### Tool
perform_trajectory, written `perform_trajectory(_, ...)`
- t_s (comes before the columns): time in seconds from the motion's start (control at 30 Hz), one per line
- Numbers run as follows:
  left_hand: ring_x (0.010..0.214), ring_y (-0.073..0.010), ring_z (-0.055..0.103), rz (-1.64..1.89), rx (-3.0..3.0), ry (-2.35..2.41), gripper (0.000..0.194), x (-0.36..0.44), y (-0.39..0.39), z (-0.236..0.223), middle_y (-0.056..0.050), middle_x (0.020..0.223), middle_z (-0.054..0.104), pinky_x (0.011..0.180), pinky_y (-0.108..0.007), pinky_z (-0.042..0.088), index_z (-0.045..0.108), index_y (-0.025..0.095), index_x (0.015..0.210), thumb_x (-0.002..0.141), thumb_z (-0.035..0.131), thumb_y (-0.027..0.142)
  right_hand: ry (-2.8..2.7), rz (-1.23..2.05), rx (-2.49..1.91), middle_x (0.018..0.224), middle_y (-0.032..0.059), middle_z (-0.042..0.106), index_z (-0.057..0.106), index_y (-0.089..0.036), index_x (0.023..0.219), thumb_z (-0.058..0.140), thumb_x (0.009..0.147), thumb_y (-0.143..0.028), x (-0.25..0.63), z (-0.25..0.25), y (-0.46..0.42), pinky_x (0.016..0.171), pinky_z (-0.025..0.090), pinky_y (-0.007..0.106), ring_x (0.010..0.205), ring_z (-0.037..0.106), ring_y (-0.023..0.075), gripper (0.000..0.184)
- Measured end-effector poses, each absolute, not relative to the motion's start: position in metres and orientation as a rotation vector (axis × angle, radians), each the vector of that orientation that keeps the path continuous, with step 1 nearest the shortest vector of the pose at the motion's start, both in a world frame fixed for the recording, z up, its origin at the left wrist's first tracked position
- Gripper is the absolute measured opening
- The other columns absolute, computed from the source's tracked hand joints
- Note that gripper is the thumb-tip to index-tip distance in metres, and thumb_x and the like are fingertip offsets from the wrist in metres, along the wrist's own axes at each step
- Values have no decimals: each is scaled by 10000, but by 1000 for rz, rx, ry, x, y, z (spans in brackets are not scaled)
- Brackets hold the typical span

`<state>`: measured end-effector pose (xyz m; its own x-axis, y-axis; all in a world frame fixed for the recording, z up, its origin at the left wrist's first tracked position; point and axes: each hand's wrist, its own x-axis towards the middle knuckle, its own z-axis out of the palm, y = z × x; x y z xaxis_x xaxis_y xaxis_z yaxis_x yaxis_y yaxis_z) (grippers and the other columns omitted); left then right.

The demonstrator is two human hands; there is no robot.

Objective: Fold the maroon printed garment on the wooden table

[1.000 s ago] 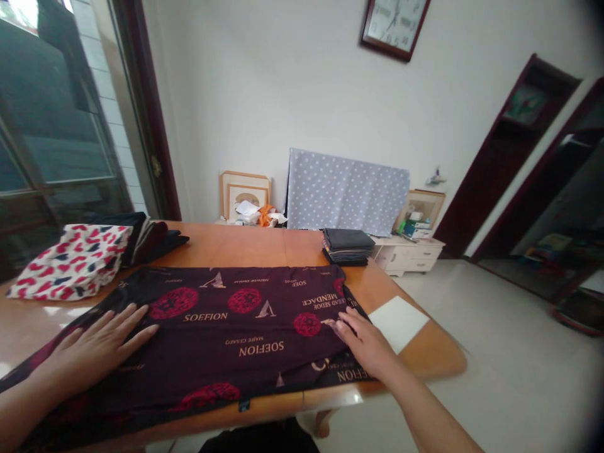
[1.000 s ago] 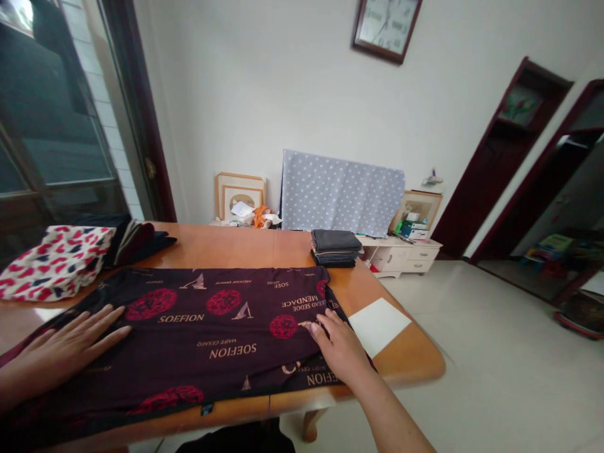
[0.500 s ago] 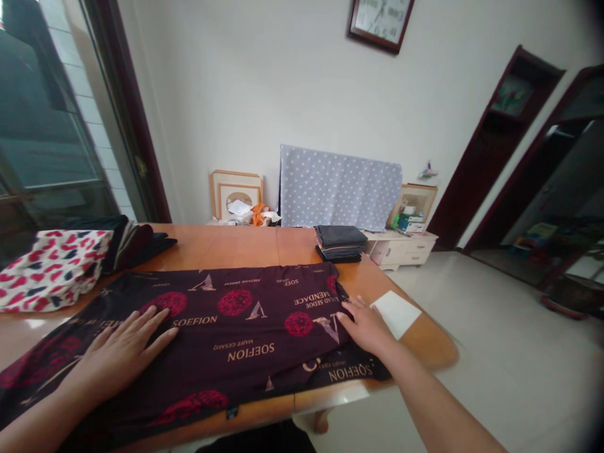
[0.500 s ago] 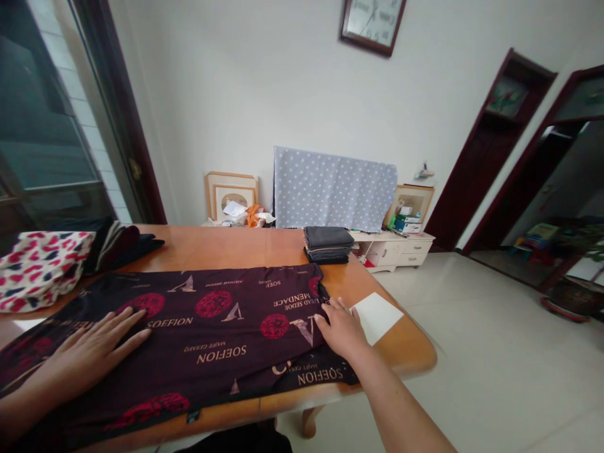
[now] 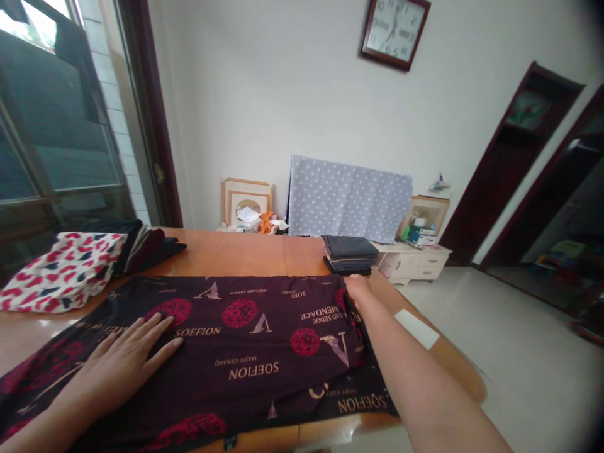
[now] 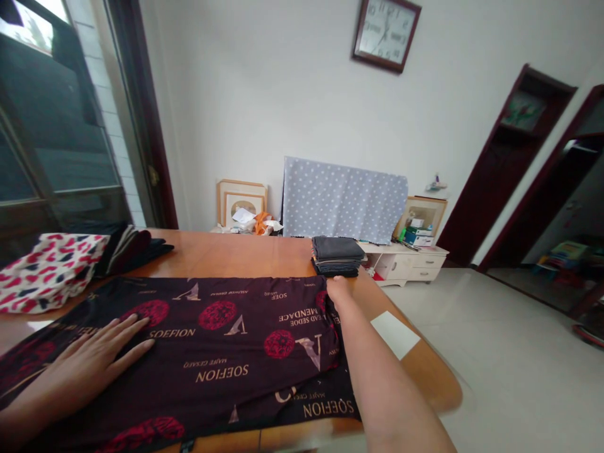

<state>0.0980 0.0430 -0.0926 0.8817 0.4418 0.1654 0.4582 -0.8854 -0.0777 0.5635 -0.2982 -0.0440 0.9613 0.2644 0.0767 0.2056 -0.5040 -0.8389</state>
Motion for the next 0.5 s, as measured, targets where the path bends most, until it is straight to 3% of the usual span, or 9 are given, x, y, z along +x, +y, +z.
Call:
perform_trajectory(0.13,1541,-377,262,-260,-2947,-650,538,96,47,-99,22,1633,412,1227,-643,238,629,431,1390,878,496,332,-262,281,-2042,1027,58,710,672,-144,1111,669,946,-395,572,-43,-282,767,585,337,862,681,168,300)
perform_trajectory(0.3,1539,-412,248,-232,-2945,-698,549,97,50,-105,38,1615,441,1208,-690,212,647,454,1361,847,507,320,-208,472,-1965,1188,81,660,624,-160,1232,637,975,-394,584,-41,-276,843,595,393,989,668,195,348)
perform_trajectory(0.4,1539,-408,252,-251,-2966,-706,555,98,50,-106,48,1600,462,1216,-682,197,655,447,1353,828,522,325,-244,484,-1907,1126,70,676,639,-153,1182,635,975,-409,589,-41,-274,809,593,369,931,672,175,330)
perform_trajectory(0.5,1543,-400,248,-238,-2949,-702,570,96,54,-111,47,1613,442,1218,-666,195,644,457,1362,820,530,318,-320,443,-1826,893,24,707,675,-144,996,681,911,-381,589,-43,-272,687,567,294,758,666,144,252)
